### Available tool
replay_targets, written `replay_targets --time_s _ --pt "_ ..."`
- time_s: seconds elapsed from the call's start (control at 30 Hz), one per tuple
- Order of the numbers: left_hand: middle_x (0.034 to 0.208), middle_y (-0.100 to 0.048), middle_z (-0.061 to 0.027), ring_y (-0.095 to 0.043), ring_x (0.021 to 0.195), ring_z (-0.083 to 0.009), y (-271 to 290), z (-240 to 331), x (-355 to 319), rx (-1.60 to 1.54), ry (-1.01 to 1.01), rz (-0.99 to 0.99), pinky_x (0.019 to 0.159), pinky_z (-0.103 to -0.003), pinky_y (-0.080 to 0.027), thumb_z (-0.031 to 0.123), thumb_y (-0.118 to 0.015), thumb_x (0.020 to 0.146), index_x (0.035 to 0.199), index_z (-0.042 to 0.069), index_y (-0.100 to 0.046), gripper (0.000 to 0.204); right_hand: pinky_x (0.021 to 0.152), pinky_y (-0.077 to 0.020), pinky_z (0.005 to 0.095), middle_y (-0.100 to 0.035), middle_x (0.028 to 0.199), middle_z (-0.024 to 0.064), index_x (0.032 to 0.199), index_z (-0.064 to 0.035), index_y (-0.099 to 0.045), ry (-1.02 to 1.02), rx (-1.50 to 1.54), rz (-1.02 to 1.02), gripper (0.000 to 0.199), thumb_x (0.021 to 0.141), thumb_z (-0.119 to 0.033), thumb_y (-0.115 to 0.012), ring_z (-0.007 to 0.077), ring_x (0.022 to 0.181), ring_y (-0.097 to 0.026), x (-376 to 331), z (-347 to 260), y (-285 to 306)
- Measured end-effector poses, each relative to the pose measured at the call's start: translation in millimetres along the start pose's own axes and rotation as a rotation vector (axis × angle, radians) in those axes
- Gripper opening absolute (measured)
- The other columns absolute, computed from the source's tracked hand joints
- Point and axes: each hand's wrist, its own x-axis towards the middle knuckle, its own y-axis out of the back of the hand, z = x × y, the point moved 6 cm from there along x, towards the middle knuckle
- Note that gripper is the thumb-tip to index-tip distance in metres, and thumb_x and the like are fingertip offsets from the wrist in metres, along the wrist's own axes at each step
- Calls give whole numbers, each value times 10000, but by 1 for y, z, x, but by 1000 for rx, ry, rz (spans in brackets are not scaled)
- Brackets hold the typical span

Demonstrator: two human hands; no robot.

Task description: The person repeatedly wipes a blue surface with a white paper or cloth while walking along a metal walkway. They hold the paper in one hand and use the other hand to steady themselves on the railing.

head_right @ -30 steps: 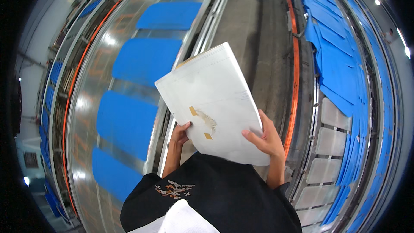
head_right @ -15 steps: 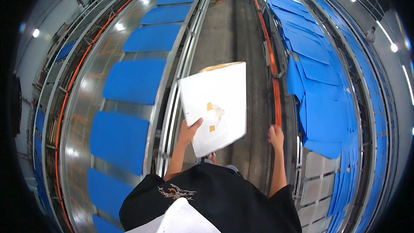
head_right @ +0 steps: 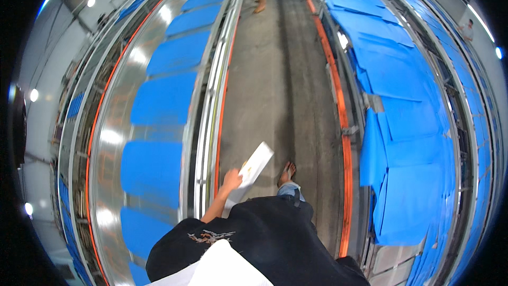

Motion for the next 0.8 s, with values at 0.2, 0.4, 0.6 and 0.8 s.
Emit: replay_targets --time_s 0.2,0.4,0.6,0.8 --pt "990 -699 -227 -656 988 -420 -48 -39 76 -71 331 -162 863 -514 -513 230 -613 767 1014 28 -715 335 882 -528 455 -709 1030 193 1105 -24 -692 414 -128 450 422 908 -358 -524 373 975 -677 106 -275 265" --pt "1010 -693 -237 -652 1006 -417 -60 -3 257 -229 441 -340 864 -505 -515 230 -618 764 1020 27 -714 340 467 -451 282 -621 706 22 994 -44 -642 1048 453 935 241 948 -270 -569 116 566 -592 50 -630 679" --pt "1030 -686 -247 -649 1023 -413 -13 -21 401 -239 599 -317 865 -496 -517 230 -622 762 1026 27 -713 345 754 -524 368 -697 870 128 1022 -13 -650 1200 283 875 271 933 -262 -592 231 822 -680 2 -846 732" --pt "1053 -678 -259 -644 1042 -409 83 78 704 -190 405 -131 866 -486 -519 230 -629 756 1028 24 -711 350 649 -554 439 -687 736 184 966 -17 -702 507 -32 219 432 850 -412 -570 330 691 -679 191 -741 715"
